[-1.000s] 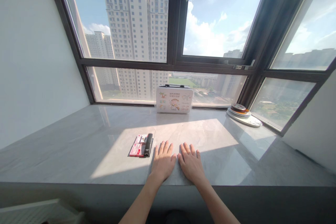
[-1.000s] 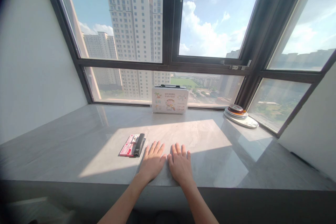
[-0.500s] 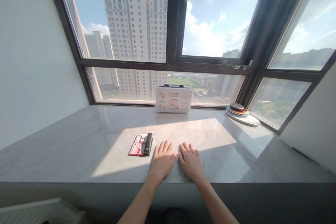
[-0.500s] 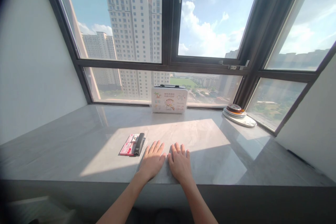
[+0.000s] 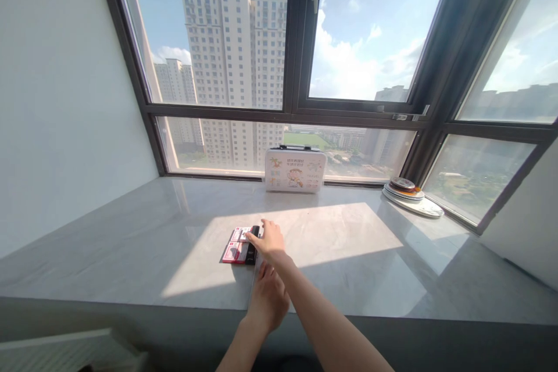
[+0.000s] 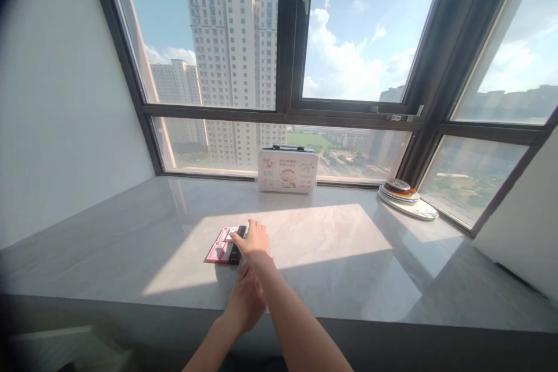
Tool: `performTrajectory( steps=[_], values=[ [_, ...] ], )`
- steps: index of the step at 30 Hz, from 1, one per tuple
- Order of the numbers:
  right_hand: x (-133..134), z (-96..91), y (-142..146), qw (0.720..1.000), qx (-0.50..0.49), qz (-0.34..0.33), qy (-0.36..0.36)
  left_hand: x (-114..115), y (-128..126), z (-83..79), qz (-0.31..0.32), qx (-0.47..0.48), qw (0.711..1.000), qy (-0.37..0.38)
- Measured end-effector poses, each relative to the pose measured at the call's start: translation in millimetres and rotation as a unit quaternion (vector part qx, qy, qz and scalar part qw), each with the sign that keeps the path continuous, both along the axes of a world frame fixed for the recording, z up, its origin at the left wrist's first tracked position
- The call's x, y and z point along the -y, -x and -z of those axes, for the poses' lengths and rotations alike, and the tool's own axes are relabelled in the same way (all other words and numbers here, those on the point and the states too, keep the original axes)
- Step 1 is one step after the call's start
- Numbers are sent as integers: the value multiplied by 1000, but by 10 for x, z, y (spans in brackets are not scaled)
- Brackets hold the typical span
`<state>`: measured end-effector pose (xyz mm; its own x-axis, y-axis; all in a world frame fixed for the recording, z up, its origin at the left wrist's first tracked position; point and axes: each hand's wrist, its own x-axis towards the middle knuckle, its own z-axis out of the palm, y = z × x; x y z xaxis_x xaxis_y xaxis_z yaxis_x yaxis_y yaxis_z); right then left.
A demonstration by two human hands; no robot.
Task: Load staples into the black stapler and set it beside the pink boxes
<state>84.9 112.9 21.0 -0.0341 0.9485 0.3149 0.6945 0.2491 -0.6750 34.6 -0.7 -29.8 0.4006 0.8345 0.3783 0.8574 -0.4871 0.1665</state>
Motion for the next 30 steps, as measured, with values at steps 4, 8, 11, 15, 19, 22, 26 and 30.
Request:
performTrajectory(
  steps=[4,8,11,15,19,22,26,30],
  values=[
    [-185,-85,-96,998,16,-50,20,272,24,-116,-27,46,998,15],
    [-146,-95,-577,996,26,-81,39,244,64,-180,-88,107,990,-2],
    [17,-56,-918,997,18,-69,41,39,75,-130,-112,97,988,-40],
    [253,31,-1039,999,-16,-25,16,-211,29,-80,-33,48,998,-6],
    [310,63,-917,997,-81,9,-3,-282,9,-94,-13,34,999,12],
    [219,2,-932,987,-159,29,-6,-285,20,-79,-23,35,999,10],
    [125,-60,-1232,955,-292,59,-9,-296,-2,-15,-54,32,998,-2],
    [210,41,-1629,912,-398,95,6,-304,-53,36,-67,25,997,-6]
  ],
)
